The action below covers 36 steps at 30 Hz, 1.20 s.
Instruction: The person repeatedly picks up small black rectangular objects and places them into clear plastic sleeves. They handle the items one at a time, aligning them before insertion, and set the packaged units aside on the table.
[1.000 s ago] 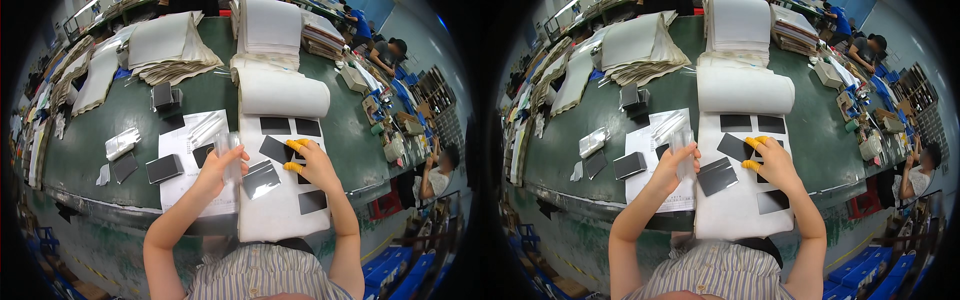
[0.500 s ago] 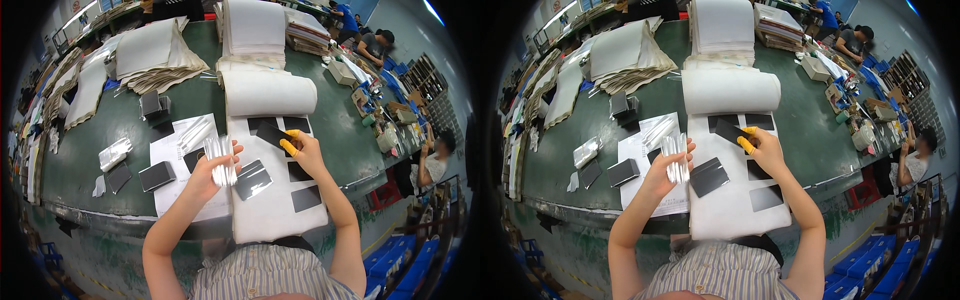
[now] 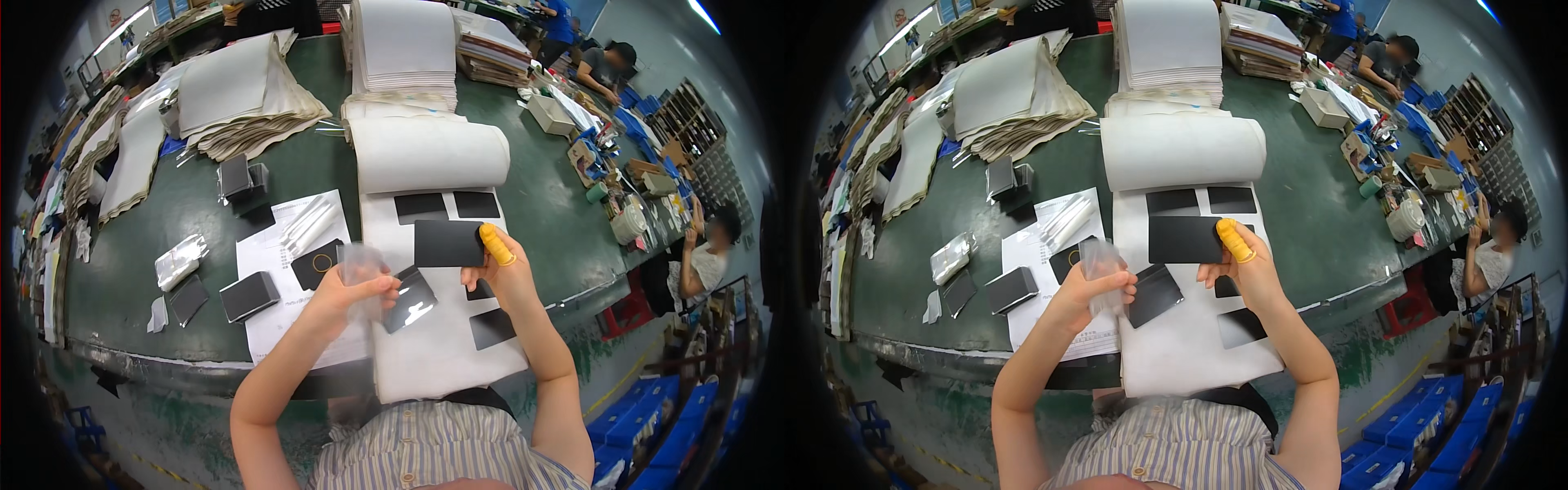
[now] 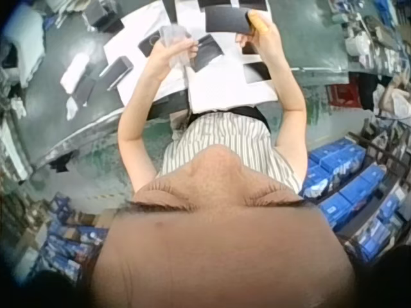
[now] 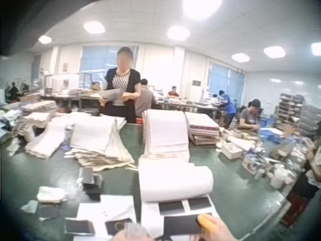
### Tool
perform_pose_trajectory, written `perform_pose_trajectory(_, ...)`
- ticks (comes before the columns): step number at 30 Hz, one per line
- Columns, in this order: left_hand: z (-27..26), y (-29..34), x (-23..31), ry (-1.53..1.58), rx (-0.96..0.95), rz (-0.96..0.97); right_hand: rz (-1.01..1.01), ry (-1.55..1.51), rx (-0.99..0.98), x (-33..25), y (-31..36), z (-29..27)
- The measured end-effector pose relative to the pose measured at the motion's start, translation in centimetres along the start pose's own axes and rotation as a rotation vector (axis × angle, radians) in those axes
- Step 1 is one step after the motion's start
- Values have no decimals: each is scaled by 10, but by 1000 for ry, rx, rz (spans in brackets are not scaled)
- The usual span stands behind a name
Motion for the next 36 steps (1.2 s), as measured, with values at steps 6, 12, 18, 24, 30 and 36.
perform_pose_trajectory(6,-5,-2,-11,-166,10,34,-389,294,57,-29,21,16)
perform_pose_trajectory(12,4,2,-6,-248,12,83,-424,438,57,-39,32,28)
perform_pose_trajectory(18,9,3,-4,-256,-1,105,-275,651,49,-29,28,30)
perform_pose_trajectory(24,4,1,-4,-188,22,98,-198,857,-24,-28,26,43)
perform_pose_trajectory(30,-1,4,-4,-169,107,146,-113,845,-186,-13,20,61)
perform_pose_trajectory(36,-5,2,1,-102,150,117,-120,1032,-187,-5,25,65)
Point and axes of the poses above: each hand's wrist, its own y-axis away from the middle knuckle, its own z-axis out of the palm, x = y × z, the point moved 7 cm from there along -y, towards the middle knuckle, and after that the axes turned 2 degrees about -y, right-handed, at the moved point
